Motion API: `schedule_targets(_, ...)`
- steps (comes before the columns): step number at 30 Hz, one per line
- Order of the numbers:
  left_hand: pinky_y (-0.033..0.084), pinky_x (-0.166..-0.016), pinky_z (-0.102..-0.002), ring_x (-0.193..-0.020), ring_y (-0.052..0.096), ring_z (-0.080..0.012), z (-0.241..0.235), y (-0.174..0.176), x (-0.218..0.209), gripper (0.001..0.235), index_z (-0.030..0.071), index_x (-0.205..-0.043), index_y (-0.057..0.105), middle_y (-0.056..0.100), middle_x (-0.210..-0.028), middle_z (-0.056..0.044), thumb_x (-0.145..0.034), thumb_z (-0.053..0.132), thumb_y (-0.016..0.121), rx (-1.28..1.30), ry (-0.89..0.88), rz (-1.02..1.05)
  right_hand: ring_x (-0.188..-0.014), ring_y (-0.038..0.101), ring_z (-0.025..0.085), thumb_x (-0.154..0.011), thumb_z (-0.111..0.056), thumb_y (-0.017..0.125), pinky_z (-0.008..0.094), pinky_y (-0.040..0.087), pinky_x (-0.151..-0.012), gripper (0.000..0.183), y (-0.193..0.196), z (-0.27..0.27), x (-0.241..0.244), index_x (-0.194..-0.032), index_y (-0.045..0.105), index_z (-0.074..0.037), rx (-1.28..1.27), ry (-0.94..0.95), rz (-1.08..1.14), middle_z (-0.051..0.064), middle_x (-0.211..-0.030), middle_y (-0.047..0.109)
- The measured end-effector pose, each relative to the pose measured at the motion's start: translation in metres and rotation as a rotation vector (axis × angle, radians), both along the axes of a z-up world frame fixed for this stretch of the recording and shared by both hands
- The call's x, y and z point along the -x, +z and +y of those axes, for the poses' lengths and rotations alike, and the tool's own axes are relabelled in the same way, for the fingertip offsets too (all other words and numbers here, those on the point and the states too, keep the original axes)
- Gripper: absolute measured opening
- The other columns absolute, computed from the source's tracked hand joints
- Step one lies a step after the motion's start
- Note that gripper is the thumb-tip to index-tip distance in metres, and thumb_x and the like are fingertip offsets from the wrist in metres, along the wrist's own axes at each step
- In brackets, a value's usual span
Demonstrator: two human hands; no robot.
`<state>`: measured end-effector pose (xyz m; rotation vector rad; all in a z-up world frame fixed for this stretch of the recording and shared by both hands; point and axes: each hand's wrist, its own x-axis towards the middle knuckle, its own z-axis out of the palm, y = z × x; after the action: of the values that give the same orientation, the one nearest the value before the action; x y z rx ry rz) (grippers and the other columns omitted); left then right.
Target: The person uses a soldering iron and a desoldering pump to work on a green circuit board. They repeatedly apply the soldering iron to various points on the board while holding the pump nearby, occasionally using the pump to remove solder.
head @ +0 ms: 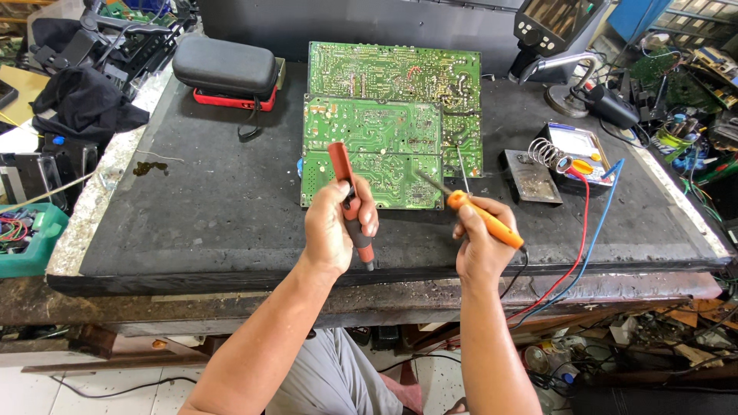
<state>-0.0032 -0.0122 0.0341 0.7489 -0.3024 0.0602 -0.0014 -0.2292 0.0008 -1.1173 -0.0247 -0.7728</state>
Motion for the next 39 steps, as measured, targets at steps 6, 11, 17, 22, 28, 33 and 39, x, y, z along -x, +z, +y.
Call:
schedule_targets(6, 0.056, -0.053, -0.037, -0.053, 0.064, -0.0237, -0.005, 0.011, 0.004, 0.023, 0.005, -0.101, 0.062, 0.061, -0.066, -0.011, -0.099, 0.025, 0.05, -0.031, 0.069, -0.015, -0.046, 0.061, 0.02, -0.094, -0.003, 0.074, 0.029, 0.053, -0.043, 0.022, 0.009, -0.004, 0.002, -0.114, 0.066, 0.004, -0.084, 0.019, -0.033, 0.021, -0.076, 0.067)
schedule_targets(11, 0.064, -0.077, -0.041, -0.084, 0.073, -0.026, -0.005, 0.013, -0.001, 0.026, 0.003, -0.125, 0.054, 0.067, -0.094, -0.014, -0.101, 0.012, 0.06, -0.101, 0.111, 0.002, -0.045, 0.062, 0.02, -0.09, 0.0, 0.077, 0.029, 0.053, -0.042, 0.021, 0.01, -0.026, -0.002, -0.108, 0.068, 0.005, -0.02, -0.022, 0.048, 0.022, -0.073, 0.067)
schedule_targets(17, 0.066, -0.078, -0.041, -0.082, 0.078, -0.0274, -0.003, 0.006, -0.011, 0.028, 0.006, -0.124, 0.049, 0.072, -0.09, -0.017, -0.109, 0.029, 0.054, -0.277, 0.159, -0.012, -0.041, 0.06, 0.02, -0.087, -0.001, 0.078, 0.029, 0.051, -0.039, 0.019, 0.004, -0.041, -0.007, -0.103, 0.068, 0.006, -0.063, -0.068, 0.059, 0.022, -0.068, 0.065)
schedule_targets(22, 0.066, -0.078, -0.045, -0.076, 0.079, -0.0315, -0.009, -0.03, -0.017, 0.029, 0.005, -0.12, 0.053, 0.074, -0.08, -0.019, -0.107, 0.03, 0.056, -0.398, 0.08, 0.08, -0.039, 0.058, 0.02, -0.086, 0.0, 0.078, 0.029, 0.05, -0.037, 0.017, -0.002, -0.044, -0.011, -0.099, 0.069, 0.005, -0.062, -0.088, 0.093, 0.023, -0.066, 0.064)
schedule_targets(28, 0.056, -0.097, -0.049, -0.091, 0.079, -0.0321, -0.009, -0.028, -0.008, 0.025, 0.003, -0.117, 0.056, 0.074, -0.08, -0.021, -0.106, 0.026, 0.059, -0.407, 0.135, 0.061, -0.041, 0.061, 0.021, -0.086, 0.002, 0.081, 0.028, 0.054, -0.043, 0.016, -0.001, -0.04, -0.008, -0.1, 0.074, 0.004, -0.025, -0.102, 0.158, 0.023, -0.068, 0.066)
schedule_targets(33, 0.057, -0.099, -0.052, -0.102, 0.078, -0.0359, -0.007, -0.029, -0.008, 0.025, 0.002, -0.114, 0.058, 0.074, -0.08, -0.023, -0.107, 0.026, 0.058, -0.473, 0.188, 0.043, -0.042, 0.058, 0.017, -0.085, 0.003, 0.079, 0.026, 0.051, -0.044, 0.018, 0.007, -0.033, 0.001, -0.101, 0.071, 0.007, 0.029, -0.094, 0.134, 0.02, -0.067, 0.063)
schedule_targets(39, 0.058, -0.099, -0.051, -0.098, 0.077, -0.0319, -0.008, -0.041, -0.016, 0.024, 0.0, -0.113, 0.059, 0.074, -0.079, -0.021, -0.107, 0.024, 0.059, -0.477, 0.227, 0.004, -0.043, 0.06, 0.019, -0.086, 0.001, 0.083, 0.028, 0.052, -0.045, 0.019, 0.001, -0.034, 0.002, -0.102, 0.073, 0.005, 0.118, -0.116, 0.104, 0.021, -0.069, 0.064)
